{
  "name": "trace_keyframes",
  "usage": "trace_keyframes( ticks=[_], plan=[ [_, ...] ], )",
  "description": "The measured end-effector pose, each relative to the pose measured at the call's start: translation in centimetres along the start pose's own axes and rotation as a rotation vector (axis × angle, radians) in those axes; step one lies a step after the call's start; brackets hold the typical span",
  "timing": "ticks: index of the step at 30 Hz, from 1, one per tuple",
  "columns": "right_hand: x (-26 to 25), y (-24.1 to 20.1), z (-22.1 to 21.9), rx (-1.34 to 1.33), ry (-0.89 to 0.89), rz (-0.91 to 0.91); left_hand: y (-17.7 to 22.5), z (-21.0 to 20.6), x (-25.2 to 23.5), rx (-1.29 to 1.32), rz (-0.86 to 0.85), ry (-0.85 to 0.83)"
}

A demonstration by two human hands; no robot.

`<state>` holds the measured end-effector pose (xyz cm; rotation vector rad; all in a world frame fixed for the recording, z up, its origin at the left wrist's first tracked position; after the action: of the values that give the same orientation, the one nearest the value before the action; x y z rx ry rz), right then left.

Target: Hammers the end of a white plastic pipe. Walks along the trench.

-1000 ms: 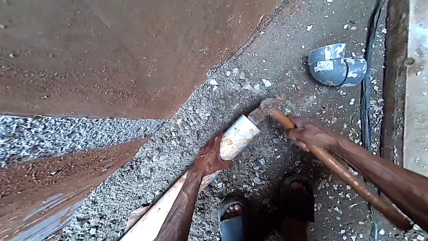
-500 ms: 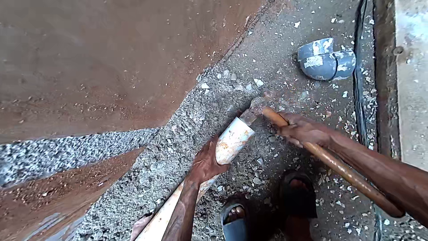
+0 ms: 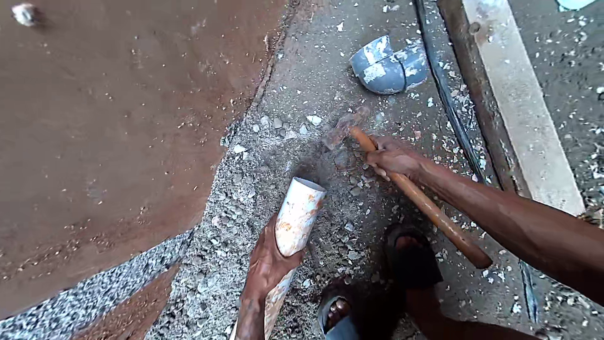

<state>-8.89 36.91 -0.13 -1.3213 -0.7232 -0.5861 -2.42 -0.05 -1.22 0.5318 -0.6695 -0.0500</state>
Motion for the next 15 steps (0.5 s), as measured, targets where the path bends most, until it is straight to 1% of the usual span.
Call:
trace_keyframes(
  ticks=[2, 4, 6, 7, 10, 13, 15],
  plan=[
    [-0.2, 0.6, -1.5, 0.098, -0.106, -0.069, 0.0, 0.1, 0.1, -0.008, -0.009, 0.015],
    [0.1, 0.4, -3.3, 0.269, -0.241, -0.141, 0.2, 0.1, 0.2, -0.011, 0.008, 0.014],
    [0.1, -0.1, -3.6, 0.345, -0.302, -0.16, 0.5, 0.1, 0.4, -0.021, 0.034, 0.002],
    [-0.1, -0.3, -3.2, 0.325, -0.308, -0.141, 0.5, 0.2, 0.4, -0.022, 0.037, 0.006],
    [-1.0, -1.1, -1.1, 0.183, -0.2, -0.036, 0.2, 0.0, 0.4, -0.018, 0.032, 0.008],
    [-1.9, -2.6, 1.0, -0.009, 0.024, 0.089, 0.2, 0.2, 0.2, -0.015, 0.039, -0.006],
    [-2.6, -3.3, 1.8, -0.096, 0.163, 0.123, 0.2, 0.3, 0.1, -0.014, 0.045, -0.014]
  ],
)
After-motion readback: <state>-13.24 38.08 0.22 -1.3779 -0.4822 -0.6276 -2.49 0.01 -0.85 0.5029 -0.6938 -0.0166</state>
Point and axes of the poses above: each hand's wrist, its own x-axis away from the middle knuckle, its own z-axis out of the back of the hand, y = z × x, the point moved 3 cm from there along -x, towards the middle knuckle, and after that the axes turned 2 degrees about y, right-handed, at the moved point
